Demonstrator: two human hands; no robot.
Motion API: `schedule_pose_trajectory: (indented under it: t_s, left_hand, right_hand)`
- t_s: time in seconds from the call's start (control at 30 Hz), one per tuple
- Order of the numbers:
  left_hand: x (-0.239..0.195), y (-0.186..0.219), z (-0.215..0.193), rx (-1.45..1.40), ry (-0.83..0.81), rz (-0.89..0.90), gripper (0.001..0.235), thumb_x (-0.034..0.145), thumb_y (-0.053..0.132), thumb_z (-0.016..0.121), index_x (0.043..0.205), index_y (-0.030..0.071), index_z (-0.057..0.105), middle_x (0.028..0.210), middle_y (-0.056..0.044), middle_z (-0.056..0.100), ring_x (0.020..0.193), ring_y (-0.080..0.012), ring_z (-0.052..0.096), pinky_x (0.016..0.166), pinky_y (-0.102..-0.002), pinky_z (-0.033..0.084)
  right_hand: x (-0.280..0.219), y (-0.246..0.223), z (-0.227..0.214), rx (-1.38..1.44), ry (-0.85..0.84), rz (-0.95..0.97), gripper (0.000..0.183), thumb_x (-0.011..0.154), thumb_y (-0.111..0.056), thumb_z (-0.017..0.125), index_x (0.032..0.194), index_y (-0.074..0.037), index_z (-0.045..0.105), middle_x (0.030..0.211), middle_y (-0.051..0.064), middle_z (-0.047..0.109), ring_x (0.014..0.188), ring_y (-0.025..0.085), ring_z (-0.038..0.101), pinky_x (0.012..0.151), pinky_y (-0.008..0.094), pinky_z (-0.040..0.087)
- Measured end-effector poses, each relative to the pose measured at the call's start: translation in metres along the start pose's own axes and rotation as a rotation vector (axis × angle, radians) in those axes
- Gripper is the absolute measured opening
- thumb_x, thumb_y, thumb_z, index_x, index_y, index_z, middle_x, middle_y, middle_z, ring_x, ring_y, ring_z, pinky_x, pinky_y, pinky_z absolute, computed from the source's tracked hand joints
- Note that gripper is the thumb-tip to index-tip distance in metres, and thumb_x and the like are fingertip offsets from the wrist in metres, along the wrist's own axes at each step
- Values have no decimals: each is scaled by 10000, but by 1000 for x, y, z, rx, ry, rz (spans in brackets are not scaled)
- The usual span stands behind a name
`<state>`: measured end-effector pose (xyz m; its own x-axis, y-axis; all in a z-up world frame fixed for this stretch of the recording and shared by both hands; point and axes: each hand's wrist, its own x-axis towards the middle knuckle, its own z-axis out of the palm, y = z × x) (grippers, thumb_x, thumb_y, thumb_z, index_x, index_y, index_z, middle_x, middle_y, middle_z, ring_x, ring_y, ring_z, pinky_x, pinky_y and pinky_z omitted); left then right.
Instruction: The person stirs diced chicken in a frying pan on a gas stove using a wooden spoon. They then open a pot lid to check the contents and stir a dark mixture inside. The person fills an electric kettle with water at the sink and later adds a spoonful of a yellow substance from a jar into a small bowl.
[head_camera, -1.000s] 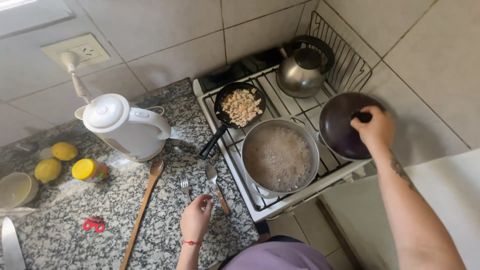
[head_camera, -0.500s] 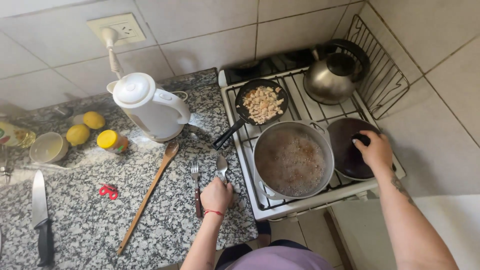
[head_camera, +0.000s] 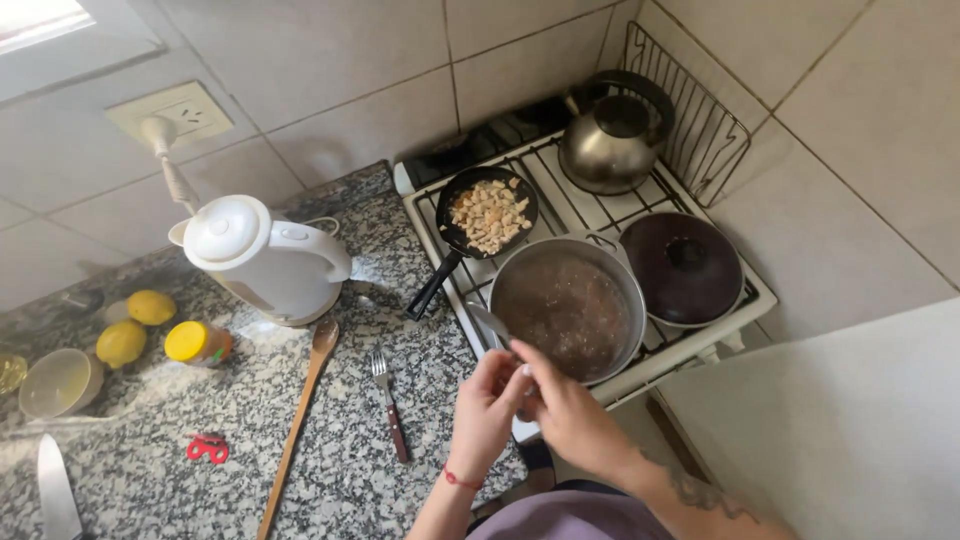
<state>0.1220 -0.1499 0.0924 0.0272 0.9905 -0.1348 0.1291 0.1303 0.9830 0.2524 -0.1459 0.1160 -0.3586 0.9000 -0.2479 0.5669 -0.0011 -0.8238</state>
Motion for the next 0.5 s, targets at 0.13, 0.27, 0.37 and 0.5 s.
schedule_pose_trajectory:
  t_s: [0.13, 0.27, 0.37, 0.5]
  left_hand:
    - [-10, 9, -16, 203, -36, 3, 201, 850, 354, 589, 871, 176, 680, 731, 37, 540, 650, -84, 493, 629, -238, 410]
    - [-31, -1, -42, 221, -135, -231, 214, 872, 325, 564, 989, 168, 649, 714, 52, 593, 553, -41, 444, 512, -181, 373]
    - [-47, -15, -56, 243, -126, -342, 170, 874, 299, 578, 962, 176, 657, 698, 48, 561, 579, -59, 453, 548, -196, 379]
    - [-58, -27, -64, 218, -117, -463, 172, 872, 321, 596, 917, 173, 672, 716, 28, 537, 645, -92, 466, 620, -221, 390]
  right_hand:
    - [16, 30, -37, -323, 147, 2, 357, 944, -181, 438, 1287, -89, 399, 504, -38, 520, 352, 62, 400, 298, 187, 325]
    - [53, 70, -87, -869, 354, -197, 251, 897, -152, 548, 1145, -165, 586, 735, -71, 582, 595, 120, 453, 525, 293, 339]
    - [90, 87, -89, -1045, 378, -339, 305, 829, -162, 637, 1124, -241, 655, 934, -65, 679, 819, 191, 540, 734, 381, 411]
    - [133, 93, -78, -1317, 486, -765, 222, 747, -28, 661, 943, -128, 635, 780, -27, 594, 689, 170, 518, 575, 290, 499]
